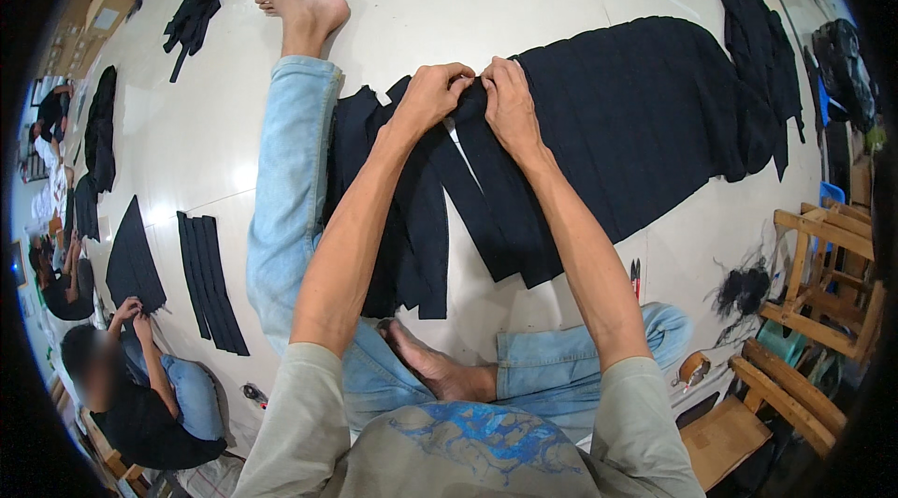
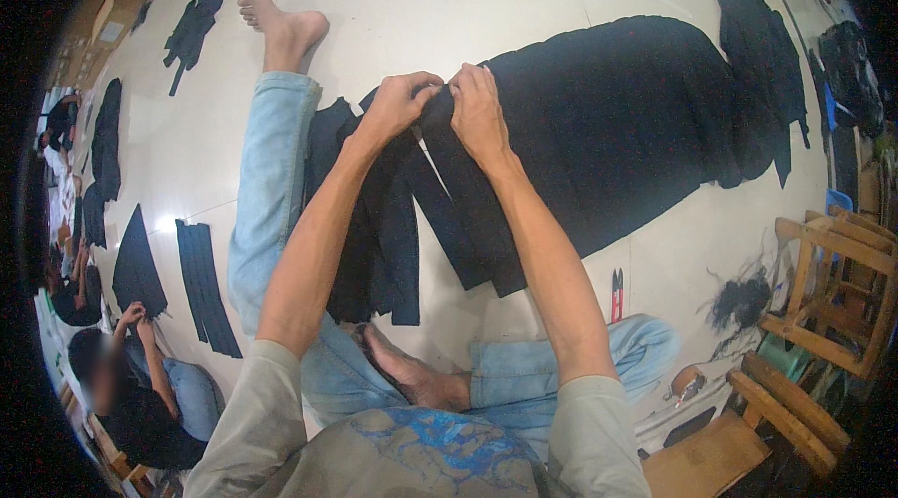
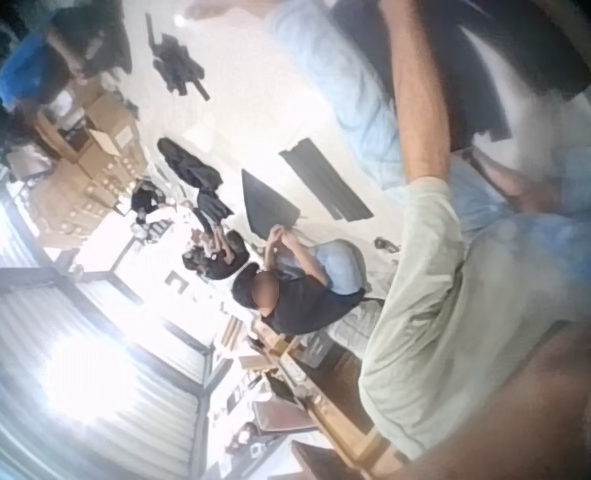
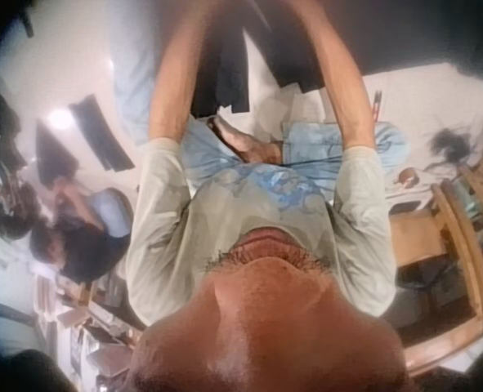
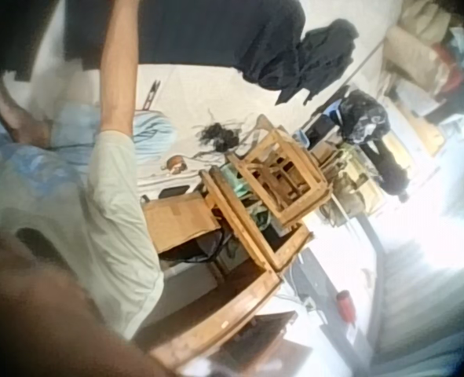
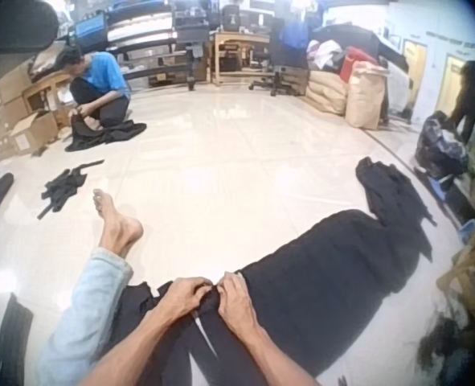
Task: The person sits on the floor and uses a red utility knife to cut a large piece of black fabric into strips. They repeatedly align the fabric, cut along straight lines, and remove the cut strips, placing them aside.
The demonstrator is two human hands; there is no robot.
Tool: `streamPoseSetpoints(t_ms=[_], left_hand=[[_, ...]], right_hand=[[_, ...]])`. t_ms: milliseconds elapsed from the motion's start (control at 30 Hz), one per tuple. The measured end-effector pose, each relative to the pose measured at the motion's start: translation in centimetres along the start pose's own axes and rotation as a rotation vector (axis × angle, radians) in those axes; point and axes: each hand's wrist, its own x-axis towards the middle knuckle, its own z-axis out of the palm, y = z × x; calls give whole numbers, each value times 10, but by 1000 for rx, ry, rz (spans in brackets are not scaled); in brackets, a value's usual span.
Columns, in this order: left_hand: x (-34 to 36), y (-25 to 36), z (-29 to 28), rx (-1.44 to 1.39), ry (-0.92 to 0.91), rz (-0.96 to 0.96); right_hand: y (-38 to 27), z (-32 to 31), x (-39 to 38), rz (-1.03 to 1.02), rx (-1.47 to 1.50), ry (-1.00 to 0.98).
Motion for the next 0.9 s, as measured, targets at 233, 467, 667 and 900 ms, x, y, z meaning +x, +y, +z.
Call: streamPoseSetpoints(t_ms=[233,467,667,900], left_hand=[[5,-2,-2,12,-34,-15],[4,-3,-3,15,-1,18],[0,-8,8,15,157,-37],[3,-9,18,-17,332,-81]], right_hand=[[-2,-4,0,42,-7,-59],[-2,-2,-1,25,-9,-33],[-1,-2,0,26,-14,-52],[-2,-2,0,28,-14,-40]])
